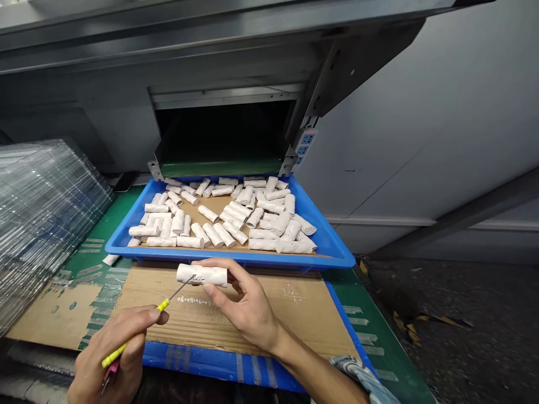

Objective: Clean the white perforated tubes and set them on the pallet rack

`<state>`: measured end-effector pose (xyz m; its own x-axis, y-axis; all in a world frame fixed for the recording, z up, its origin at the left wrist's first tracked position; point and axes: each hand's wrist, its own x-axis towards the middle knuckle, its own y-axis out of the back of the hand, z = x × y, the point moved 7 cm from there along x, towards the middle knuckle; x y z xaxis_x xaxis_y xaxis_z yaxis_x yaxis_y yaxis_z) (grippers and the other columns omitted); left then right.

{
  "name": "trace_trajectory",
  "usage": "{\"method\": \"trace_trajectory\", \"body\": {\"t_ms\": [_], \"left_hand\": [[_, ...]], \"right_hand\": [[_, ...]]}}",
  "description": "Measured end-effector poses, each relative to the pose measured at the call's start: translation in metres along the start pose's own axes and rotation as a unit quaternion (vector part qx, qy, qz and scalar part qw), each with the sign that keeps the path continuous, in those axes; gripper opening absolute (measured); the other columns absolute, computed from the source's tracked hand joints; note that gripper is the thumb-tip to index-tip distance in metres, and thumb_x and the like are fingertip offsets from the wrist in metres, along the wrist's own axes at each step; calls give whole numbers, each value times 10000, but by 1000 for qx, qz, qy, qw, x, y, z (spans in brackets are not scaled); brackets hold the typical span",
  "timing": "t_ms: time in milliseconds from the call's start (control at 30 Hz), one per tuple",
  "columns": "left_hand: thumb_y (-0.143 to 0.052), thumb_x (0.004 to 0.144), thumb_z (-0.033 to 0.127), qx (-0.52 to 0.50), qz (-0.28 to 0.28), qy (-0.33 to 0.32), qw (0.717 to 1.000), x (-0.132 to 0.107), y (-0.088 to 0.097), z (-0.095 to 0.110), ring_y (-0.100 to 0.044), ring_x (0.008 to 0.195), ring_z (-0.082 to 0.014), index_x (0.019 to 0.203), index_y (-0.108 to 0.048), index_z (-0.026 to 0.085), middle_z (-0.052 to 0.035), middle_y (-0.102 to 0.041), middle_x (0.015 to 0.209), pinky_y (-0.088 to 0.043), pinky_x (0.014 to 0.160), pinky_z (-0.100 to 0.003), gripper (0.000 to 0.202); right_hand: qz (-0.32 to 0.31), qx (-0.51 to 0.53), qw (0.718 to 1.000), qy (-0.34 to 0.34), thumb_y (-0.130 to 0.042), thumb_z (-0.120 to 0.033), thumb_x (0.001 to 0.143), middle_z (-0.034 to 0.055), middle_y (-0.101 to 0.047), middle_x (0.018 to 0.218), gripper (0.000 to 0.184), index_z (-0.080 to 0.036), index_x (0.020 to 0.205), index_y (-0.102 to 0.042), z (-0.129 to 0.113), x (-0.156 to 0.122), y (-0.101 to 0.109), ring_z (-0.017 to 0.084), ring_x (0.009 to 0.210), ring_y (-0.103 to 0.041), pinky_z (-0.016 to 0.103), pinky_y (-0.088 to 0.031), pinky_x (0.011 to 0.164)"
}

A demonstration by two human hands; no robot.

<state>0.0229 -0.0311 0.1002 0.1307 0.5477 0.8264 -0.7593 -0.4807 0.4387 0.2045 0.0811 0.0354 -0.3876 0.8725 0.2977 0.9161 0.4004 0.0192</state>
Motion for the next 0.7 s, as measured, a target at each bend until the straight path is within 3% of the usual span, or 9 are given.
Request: {"method": "trace_trajectory", "body": {"t_ms": [367,533,700], "left_hand": [[-507,1113,158,9,5,3,1000,2,1,1,-820,891,-160,1136,-698,116,-81,-817,890,-656,836,-211,197],[-511,1105,146,19,-31,25,999,8,-1,1,-828,900,-172,1159,-701,151,-83,-836,933,-661,840,-220,198],[-504,1113,156,22,-79,30,996,11,-11,-4,-825,874,-156,1158,-696,155,-78,-834,950,-649,800,-204,197]], "right_hand": [[4,-22,1000,1,-731,-368,1017,71,-788,1312,269,-280,1272,-727,-1,-1,0,231,1162,-766,307,-625,976],[-3,-68,997,26,-703,-341,1034,77,-778,1340,277,-283,1305,-719,-1,-3,0,260,1230,-749,371,-605,1070],[-33,-114,991,58,-700,-297,1036,57,-783,1333,305,-295,1340,-705,-5,-5,-5,252,1249,-744,356,-600,1082]]}}
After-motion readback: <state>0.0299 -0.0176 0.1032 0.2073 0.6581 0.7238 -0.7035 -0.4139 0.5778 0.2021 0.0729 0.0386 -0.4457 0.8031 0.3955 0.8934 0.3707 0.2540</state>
